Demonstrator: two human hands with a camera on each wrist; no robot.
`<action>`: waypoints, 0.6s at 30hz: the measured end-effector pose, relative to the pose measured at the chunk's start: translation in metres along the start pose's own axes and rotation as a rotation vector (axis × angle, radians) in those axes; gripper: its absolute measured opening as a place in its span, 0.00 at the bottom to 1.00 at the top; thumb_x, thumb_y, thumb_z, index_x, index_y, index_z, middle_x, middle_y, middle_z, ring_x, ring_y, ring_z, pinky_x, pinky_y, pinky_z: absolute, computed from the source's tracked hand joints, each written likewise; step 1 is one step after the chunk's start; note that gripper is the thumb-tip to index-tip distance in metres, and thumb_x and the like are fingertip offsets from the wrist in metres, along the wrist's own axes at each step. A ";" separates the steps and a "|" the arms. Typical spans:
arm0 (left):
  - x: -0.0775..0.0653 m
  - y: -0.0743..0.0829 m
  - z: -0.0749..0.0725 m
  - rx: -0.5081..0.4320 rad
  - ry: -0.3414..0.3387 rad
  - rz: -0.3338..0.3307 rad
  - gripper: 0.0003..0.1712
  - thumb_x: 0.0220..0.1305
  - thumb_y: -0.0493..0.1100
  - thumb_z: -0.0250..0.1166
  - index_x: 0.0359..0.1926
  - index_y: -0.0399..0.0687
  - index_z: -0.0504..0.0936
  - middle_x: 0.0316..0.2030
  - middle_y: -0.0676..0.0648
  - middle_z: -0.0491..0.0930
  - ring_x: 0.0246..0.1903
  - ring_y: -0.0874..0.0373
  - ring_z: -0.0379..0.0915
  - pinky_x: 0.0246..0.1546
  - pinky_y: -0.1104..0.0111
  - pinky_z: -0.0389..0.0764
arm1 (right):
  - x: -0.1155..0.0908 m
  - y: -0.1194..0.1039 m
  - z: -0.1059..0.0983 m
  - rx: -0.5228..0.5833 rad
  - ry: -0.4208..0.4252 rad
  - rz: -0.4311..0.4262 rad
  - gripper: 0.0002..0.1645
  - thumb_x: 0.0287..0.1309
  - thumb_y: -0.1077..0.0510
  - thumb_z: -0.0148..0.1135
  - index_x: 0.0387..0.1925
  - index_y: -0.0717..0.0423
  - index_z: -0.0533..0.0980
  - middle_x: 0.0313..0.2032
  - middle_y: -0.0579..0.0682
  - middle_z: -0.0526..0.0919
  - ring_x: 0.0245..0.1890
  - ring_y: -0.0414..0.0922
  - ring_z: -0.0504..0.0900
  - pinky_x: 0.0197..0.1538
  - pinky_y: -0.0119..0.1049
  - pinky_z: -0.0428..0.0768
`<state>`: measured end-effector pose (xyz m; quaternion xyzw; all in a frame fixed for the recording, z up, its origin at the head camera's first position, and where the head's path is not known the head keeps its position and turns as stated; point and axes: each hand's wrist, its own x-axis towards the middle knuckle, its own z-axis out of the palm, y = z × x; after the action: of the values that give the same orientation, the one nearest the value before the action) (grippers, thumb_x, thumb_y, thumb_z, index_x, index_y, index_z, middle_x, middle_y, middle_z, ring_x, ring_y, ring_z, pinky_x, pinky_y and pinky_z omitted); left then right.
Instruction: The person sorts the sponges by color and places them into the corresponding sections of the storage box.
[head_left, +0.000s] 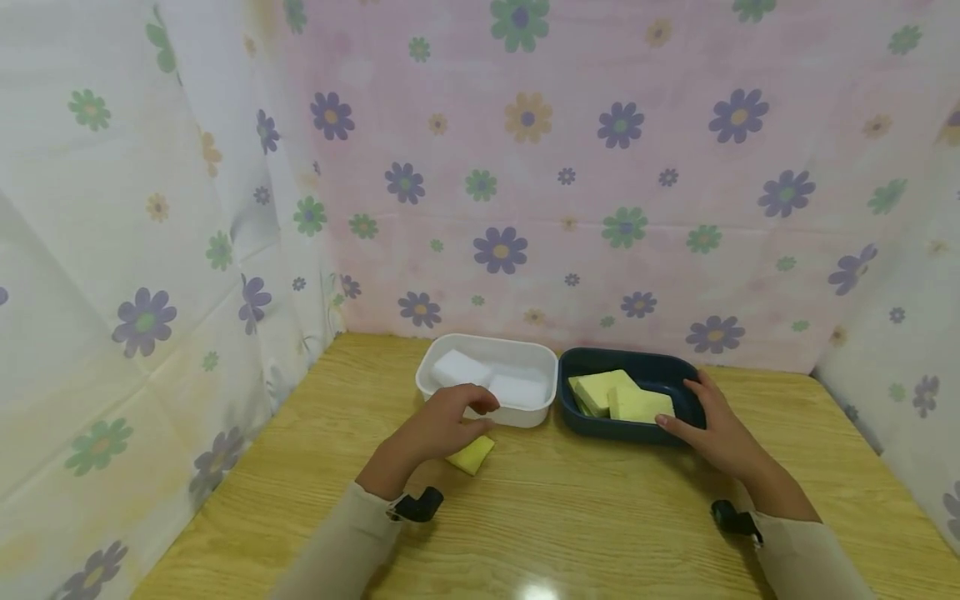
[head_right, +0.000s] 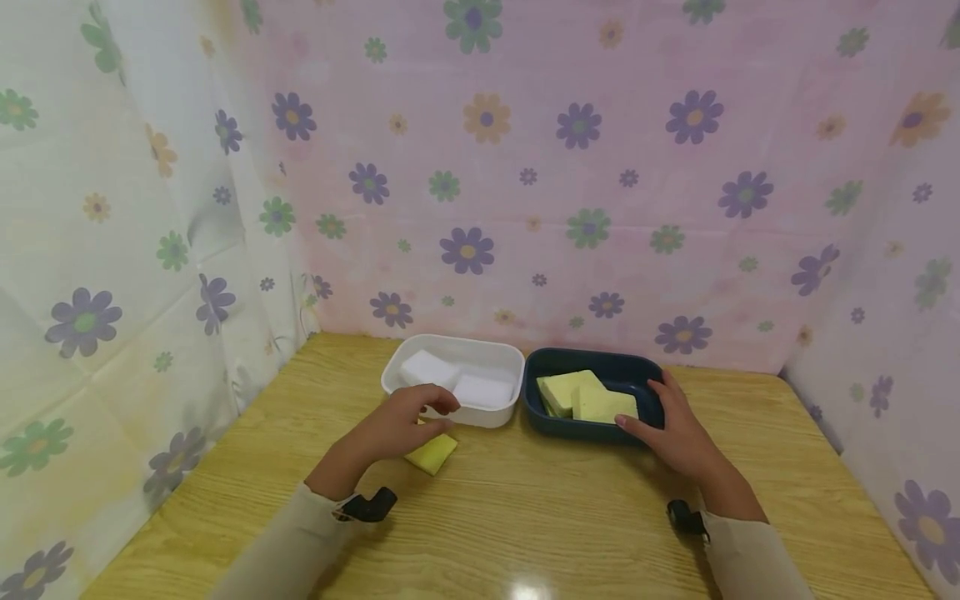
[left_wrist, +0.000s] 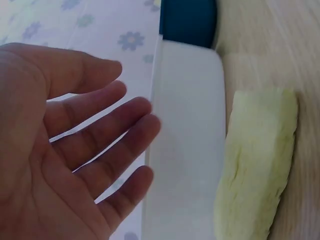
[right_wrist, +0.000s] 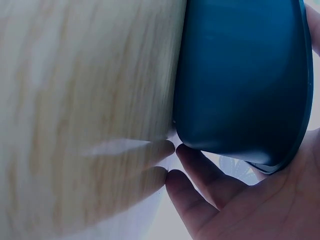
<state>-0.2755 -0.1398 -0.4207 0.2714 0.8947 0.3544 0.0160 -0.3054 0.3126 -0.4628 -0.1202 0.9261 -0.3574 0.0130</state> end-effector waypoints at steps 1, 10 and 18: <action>-0.001 -0.002 -0.003 -0.004 -0.010 0.001 0.16 0.74 0.42 0.65 0.58 0.42 0.82 0.55 0.43 0.84 0.55 0.50 0.79 0.60 0.47 0.78 | 0.000 0.000 0.000 0.001 0.000 0.001 0.63 0.68 0.33 0.62 0.83 0.61 0.40 0.82 0.59 0.23 0.79 0.74 0.34 0.64 0.82 0.50; -0.008 -0.027 -0.025 -0.009 -0.092 -0.035 0.17 0.74 0.47 0.65 0.56 0.41 0.84 0.52 0.46 0.86 0.54 0.53 0.82 0.58 0.53 0.81 | -0.002 -0.001 0.000 0.005 0.000 0.002 0.63 0.68 0.33 0.62 0.82 0.62 0.40 0.82 0.59 0.23 0.78 0.74 0.34 0.64 0.83 0.50; -0.014 -0.030 -0.035 0.067 -0.090 -0.231 0.21 0.71 0.48 0.67 0.59 0.41 0.84 0.54 0.46 0.86 0.57 0.49 0.81 0.59 0.52 0.80 | -0.001 -0.003 0.000 0.004 0.000 -0.002 0.63 0.69 0.33 0.62 0.82 0.62 0.40 0.82 0.60 0.23 0.78 0.74 0.34 0.64 0.83 0.49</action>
<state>-0.2858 -0.1869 -0.4159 0.1825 0.9298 0.3075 0.0876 -0.3044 0.3110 -0.4608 -0.1209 0.9253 -0.3591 0.0131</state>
